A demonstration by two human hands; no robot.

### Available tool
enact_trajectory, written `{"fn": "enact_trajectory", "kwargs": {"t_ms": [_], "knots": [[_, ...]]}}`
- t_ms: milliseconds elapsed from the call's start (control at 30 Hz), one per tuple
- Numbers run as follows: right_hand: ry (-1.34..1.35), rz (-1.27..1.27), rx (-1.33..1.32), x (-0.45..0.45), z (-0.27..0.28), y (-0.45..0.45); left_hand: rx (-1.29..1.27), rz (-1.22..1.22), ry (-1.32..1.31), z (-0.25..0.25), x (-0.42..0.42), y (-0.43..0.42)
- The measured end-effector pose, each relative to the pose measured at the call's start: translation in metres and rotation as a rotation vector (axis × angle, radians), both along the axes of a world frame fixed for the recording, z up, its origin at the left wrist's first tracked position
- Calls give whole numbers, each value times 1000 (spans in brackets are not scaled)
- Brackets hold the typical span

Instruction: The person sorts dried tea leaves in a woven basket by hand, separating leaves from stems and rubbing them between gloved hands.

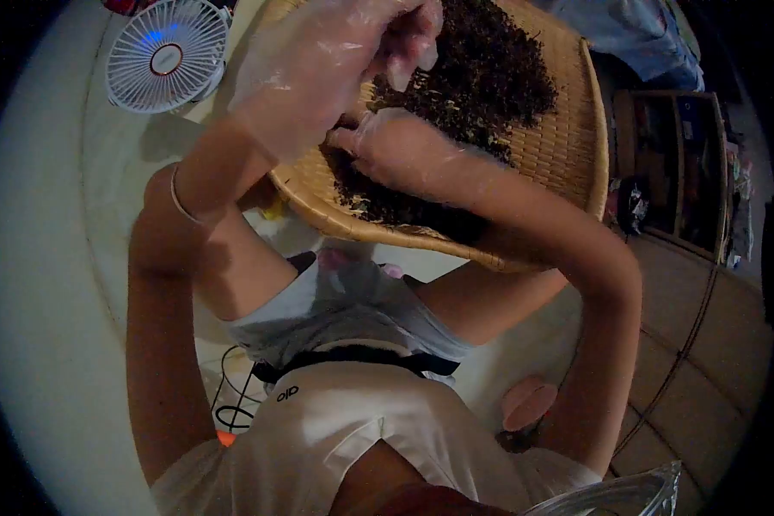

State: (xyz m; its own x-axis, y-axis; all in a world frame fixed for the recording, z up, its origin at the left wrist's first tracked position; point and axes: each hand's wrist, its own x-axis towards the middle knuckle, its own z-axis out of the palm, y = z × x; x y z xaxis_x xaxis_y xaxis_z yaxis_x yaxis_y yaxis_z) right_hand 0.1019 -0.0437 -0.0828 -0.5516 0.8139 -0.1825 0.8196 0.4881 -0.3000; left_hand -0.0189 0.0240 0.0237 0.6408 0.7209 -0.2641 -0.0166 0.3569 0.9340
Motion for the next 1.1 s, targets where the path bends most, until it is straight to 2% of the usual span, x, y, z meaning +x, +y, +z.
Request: {"fn": "enact_trajectory", "kwargs": {"t_ms": [33, 100, 133, 167, 200, 233, 267, 300, 333, 400, 433, 600, 633, 700, 733, 800, 900, 1033, 1100], "knots": [[-2, 0, 2, 2, -7, 4, 2, 0, -2, 11, -3, 1], [230, 25, 10, 9, -20, 17, -88, -155, 75, 30, -11, 4], [227, 32, 12, 15, -10, 17, -115, -204, 101, 33, -14, 4], [474, -177, -216, 23, 10, 14, 113, -195, 104, 27, -16, 3], [715, -390, -441, 31, 30, 9, 234, -192, 99, 24, -16, 0], [705, -388, -431, 37, 49, 3, 355, -181, 96, 22, -15, -3], [937, -551, -522, 42, 67, -5, 634, -102, 269, 23, -14, -9], [1170, -719, -611, 49, 77, -10, 776, -62, 343, 20, -10, -9], [1161, -721, -596, 59, 80, -15, 914, -12, 426, 17, -5, -9], [1431, -689, -671, 76, 83, -25, -83, 113, -48, 6, 7, -3], [1433, -694, -655, 79, 85, -28, -76, 101, -52, 1, 11, -3], [1626, -622, -637, 83, 85, -39, 566, -76, -181, -22, 12, -12], [1638, -623, -641, 83, 83, -39, 563, -82, -171, -22, 13, -14], [1629, -636, -629, 83, 78, -40, 320, -241, -179, -22, 15, -18], [1640, -637, -634, 83, 80, -41, 316, -245, -168, -20, 14, -18], [1624, -675, -699, 83, 82, -46, 340, -275, 65, -15, 12, -16], [1728, -647, -807, 90, 79, -45, 198, -257, 128, -8, 12, -15], [1772, -610, -825, 92, 73, -40, 164, -217, 153, -3, 18, -16], [1714, -647, -679, 87, 77, -42, 100, -218, 131, -6, 16, -16]]}}
